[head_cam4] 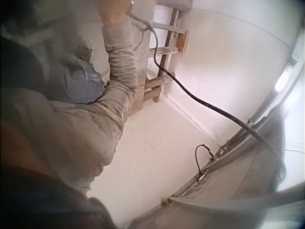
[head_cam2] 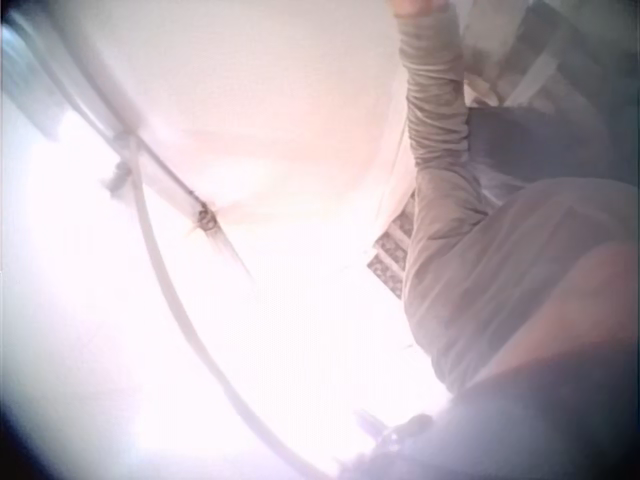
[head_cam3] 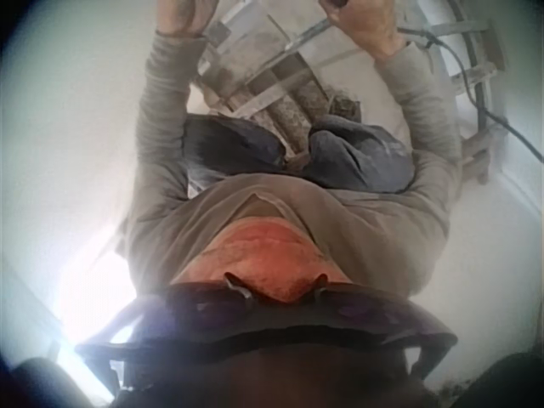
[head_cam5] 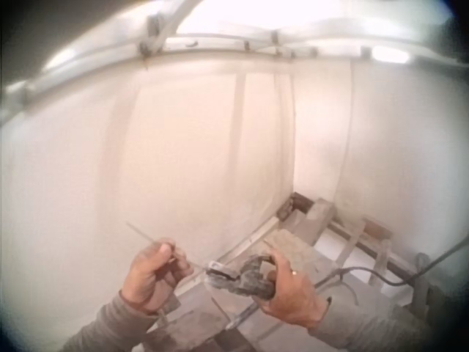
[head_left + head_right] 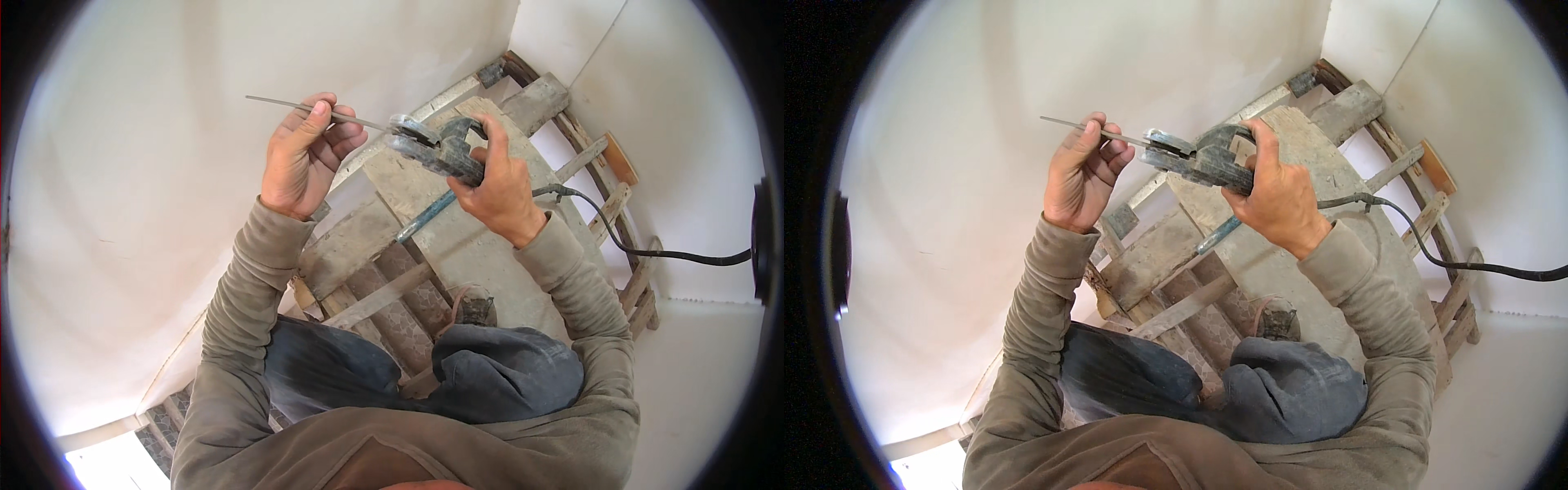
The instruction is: The person inserts a welding electrode into an electrode holder and welds joints on an overhead metal frame while holding a tool against the structure.
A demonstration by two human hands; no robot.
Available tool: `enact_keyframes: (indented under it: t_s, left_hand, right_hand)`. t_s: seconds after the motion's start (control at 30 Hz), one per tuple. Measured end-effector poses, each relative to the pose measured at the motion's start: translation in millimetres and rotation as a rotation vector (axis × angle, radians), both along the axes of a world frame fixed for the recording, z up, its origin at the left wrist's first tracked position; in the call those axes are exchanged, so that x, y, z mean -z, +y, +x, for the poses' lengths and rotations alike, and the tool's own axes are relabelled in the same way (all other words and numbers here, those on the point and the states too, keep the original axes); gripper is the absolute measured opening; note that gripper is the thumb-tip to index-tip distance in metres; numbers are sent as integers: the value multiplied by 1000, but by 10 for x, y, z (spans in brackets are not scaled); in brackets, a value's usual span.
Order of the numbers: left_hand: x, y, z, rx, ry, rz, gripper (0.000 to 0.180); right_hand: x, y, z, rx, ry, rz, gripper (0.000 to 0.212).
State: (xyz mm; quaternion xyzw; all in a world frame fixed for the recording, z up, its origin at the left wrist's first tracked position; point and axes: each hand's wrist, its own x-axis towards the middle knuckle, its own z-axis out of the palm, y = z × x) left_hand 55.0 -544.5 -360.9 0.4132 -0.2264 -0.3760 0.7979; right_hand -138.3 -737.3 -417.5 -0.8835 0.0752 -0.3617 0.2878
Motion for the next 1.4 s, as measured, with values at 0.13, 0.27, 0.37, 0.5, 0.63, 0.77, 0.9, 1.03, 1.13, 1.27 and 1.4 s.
enact_keyframes:
  t_s: [0.13, 0.27, 0.37, 0.5, 0.63, 0.77, 0.9, 1.03, 1.13, 1.27, 1.4]
  left_hand:
    - [-42, -6, -50, -11, 12, 27, 21]
    - [-43, 19, -31, 38, 59, 22, 21]
    - [34, 9, -32, 31, 101, -43, 20]
    - [124, -48, -133, -49, 75, -111, 18]
    - [97, -73, -114, -40, 109, -152, 17]
    - [112, -36, -129, -41, 89, -156, 16]
    - [41, 31, -79, -33, -46, -148, 17]
    - [-3, 48, -69, -31, -13, -153, 19]
    - [20, 53, -45, -12, 1, -162, 19]
    - [2, 53, -45, -39, -71, -173, 19]
    - [-9, 19, -59, -23, -46, -192, 18]
  right_hand:
    - [56, -8, -20, 12, -1, 4, 89]
    - [68, -18, -34, 18, 0, -14, 90]
    - [9, -18, -44, 19, 44, -11, 87]
    - [-57, -1, -14, -25, 113, 102, 81]
    - [-162, 112, 20, -78, 56, 295, 76]
    - [-136, 123, 29, -62, 83, 325, 77]
    - [-23, 84, 10, -36, 55, 259, 79]
    - [-125, 90, 10, -17, 89, 179, 82]
    - [-188, 82, -10, -23, 132, 162, 83]
    - [-189, 117, -1, -37, 113, 229, 74]
    - [-154, 134, 18, -33, 80, 246, 72]
